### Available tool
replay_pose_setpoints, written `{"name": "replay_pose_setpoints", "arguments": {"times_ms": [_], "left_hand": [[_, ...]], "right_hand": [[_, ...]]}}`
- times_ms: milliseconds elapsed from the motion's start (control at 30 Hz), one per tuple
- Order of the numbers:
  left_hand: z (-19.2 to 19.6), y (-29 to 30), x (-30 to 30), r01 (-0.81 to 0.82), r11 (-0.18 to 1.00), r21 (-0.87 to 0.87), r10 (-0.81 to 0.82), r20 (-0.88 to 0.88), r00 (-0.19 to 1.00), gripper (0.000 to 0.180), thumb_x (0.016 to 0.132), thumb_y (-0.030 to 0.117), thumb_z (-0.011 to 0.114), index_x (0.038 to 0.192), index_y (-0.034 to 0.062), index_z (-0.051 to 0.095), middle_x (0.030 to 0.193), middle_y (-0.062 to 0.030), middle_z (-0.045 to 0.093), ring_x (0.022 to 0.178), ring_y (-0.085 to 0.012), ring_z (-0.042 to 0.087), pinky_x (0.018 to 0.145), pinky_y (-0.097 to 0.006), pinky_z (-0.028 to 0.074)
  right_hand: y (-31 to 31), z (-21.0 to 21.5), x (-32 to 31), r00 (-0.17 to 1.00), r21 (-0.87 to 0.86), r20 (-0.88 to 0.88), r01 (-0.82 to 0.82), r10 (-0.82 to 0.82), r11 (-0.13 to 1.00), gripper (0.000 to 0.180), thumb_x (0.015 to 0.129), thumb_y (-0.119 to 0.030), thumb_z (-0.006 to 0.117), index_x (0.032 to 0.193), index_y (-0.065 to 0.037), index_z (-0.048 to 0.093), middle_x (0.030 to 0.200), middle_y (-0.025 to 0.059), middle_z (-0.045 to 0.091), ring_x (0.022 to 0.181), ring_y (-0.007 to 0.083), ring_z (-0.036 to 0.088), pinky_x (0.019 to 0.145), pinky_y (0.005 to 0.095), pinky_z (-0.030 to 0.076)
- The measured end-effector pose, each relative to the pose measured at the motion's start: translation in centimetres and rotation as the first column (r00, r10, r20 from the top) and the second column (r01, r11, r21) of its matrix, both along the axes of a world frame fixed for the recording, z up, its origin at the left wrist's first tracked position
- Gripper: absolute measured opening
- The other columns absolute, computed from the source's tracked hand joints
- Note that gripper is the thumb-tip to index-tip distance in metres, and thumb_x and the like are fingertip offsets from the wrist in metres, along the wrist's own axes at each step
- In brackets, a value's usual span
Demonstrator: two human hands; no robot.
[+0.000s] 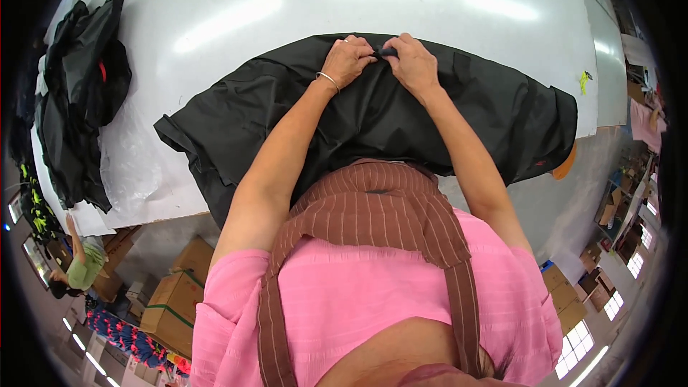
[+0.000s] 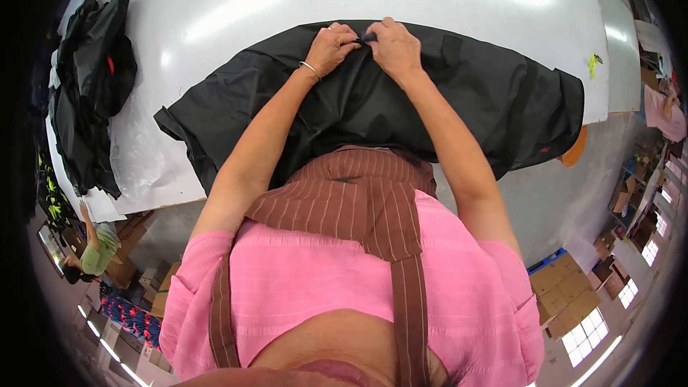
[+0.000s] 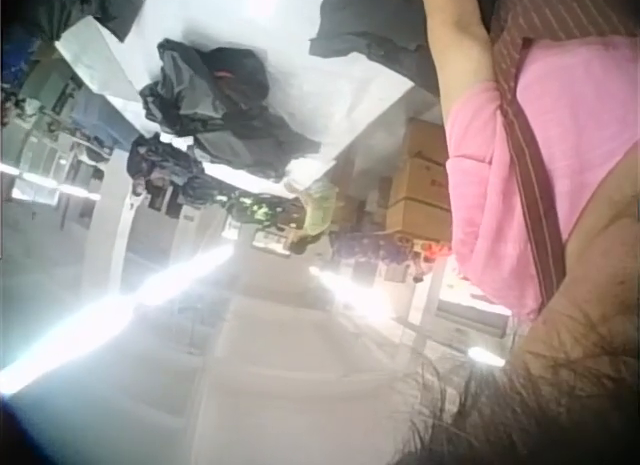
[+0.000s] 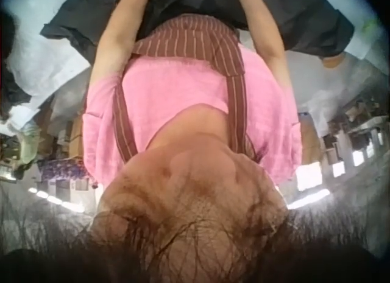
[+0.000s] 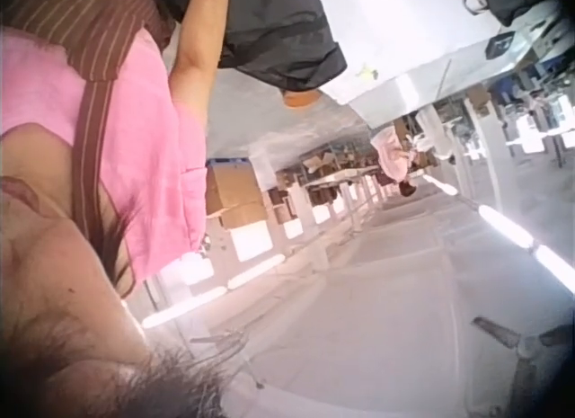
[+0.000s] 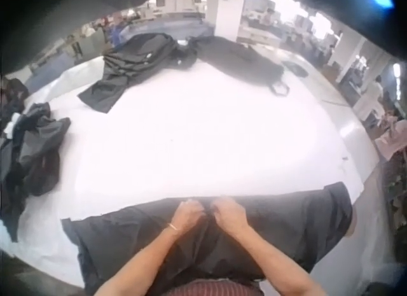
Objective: Inspecting and trimming loose threads on a black fabric bag.
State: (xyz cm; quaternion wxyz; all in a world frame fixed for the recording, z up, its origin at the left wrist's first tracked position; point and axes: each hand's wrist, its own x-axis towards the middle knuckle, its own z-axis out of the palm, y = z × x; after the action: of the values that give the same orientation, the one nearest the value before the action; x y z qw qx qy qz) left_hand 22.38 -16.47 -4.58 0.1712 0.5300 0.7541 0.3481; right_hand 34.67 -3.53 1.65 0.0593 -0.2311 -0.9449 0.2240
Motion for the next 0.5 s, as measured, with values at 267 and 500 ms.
{"name": "replay_pose_setpoints", "arguments": {"times_ms": [267,500], "left_hand": [[0.2,0.0,0.5,-0.15,0.981,0.125,0.121,0.216,0.969,0.025,0.075,0.01,0.073,0.097,0.0045,0.064,0.103,-0.0089,0.059,0.091,-0.0264,0.06,0.079,-0.034,0.049],[0.5,-0.2,0.3,-0.121,0.977,0.175,0.097,0.139,0.986,0.029,0.07,0.01,0.078,0.096,0.0075,0.065,0.101,-0.0083,0.057,0.087,-0.0275,0.059,0.077,-0.039,0.049]], "right_hand": [[0.9,2.1,0.9,1.0,-0.084,0.006,0.028,-0.028,0.996,0.016,0.078,-0.016,0.067,0.093,-0.013,0.066,0.094,0.0076,0.061,0.091,0.0289,0.061,0.075,0.0401,0.051],[0.2,1.0,0.3,0.974,0.129,0.225,-0.006,-0.023,0.992,0.019,0.082,-0.022,0.066,0.098,-0.013,0.061,0.096,0.0053,0.064,0.09,0.0273,0.062,0.075,0.0408,0.051]]}}
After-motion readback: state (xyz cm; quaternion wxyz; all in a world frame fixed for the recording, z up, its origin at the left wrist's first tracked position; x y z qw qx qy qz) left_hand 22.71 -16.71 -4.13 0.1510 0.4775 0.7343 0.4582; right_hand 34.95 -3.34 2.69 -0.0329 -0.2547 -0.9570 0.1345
